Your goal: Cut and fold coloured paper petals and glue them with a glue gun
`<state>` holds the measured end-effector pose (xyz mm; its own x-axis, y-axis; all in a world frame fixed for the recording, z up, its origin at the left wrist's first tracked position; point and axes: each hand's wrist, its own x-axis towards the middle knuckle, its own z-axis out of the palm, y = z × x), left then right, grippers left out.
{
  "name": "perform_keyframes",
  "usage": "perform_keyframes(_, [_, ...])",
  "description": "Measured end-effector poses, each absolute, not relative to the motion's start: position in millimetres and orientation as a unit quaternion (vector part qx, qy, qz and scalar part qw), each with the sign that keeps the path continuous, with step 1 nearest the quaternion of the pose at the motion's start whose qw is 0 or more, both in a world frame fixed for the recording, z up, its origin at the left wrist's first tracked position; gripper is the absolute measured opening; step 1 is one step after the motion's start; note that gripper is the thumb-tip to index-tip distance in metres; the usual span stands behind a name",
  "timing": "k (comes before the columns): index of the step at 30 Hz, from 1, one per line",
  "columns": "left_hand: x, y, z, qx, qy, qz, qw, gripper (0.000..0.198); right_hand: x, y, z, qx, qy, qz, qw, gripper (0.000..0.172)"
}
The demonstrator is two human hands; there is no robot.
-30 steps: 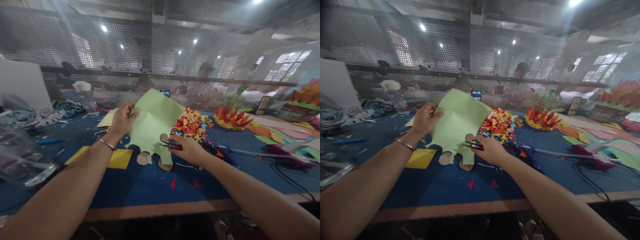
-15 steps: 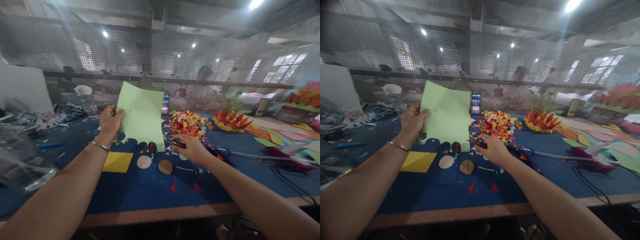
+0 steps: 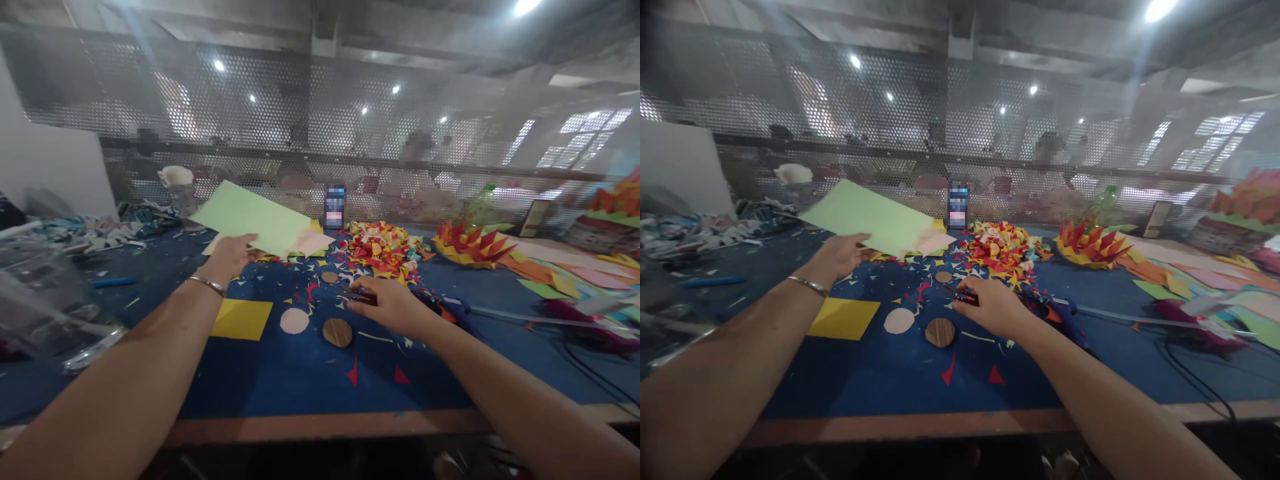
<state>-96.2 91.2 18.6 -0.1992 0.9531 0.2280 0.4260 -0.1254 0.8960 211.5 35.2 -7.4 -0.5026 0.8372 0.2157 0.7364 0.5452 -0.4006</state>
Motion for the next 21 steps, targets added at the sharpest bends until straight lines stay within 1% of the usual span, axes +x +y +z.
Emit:
perform_keyframes(4, [-82, 95, 2, 0.615, 0.615, 0.402, 0.286, 0.049, 211, 33, -6, -0.45, -0.868, 0.125, 0.171, 0.026])
perform_keyframes(8, [-73, 96, -7, 0.668, 0.603, 0.341, 0.272, 0.068, 210, 28, -4, -0.441, -0.877, 0.117, 0.148, 0.029])
perform_keyframes(9, [-72, 94, -7, 0.683, 0.596, 0.328, 0.267, 0.068, 209, 26, -4, -0.438, -0.88, 0.118, 0.141, 0.03])
perform_keyframes(10, [-70, 91, -6, 0.699, 0.587, 0.313, 0.265, 0.065, 208, 24, -3, -0.434, -0.883, 0.117, 0.136, 0.03])
perform_keyframes(11, [-69, 87, -4, 0.713, 0.576, 0.297, 0.266, 0.057, 207, 22, -3, -0.429, -0.886, 0.117, 0.132, 0.029])
perform_keyframes(13, [-64, 77, 3, 0.752, 0.545, 0.251, 0.272, 0.035, 205, 17, -2, -0.419, -0.891, 0.118, 0.125, 0.028])
perform_keyframes(14, [-61, 72, 7, 0.774, 0.525, 0.223, 0.275, 0.028, 204, 16, -2, -0.415, -0.894, 0.121, 0.121, 0.027])
perform_keyframes(15, [-58, 67, 11, 0.814, 0.489, 0.164, 0.268, 0.026, 203, 14, -2, -0.412, -0.895, 0.124, 0.117, 0.026])
perform_keyframes(18, [-51, 54, 17, 0.861, 0.439, 0.053, 0.253, 0.033, 202, 13, -1, -0.413, -0.895, 0.124, 0.11, 0.023])
perform_keyframes(21, [-48, 48, 18, 0.872, 0.437, 0.02, 0.217, 0.039, 203, 14, 0, -0.428, -0.89, 0.109, 0.114, 0.023])
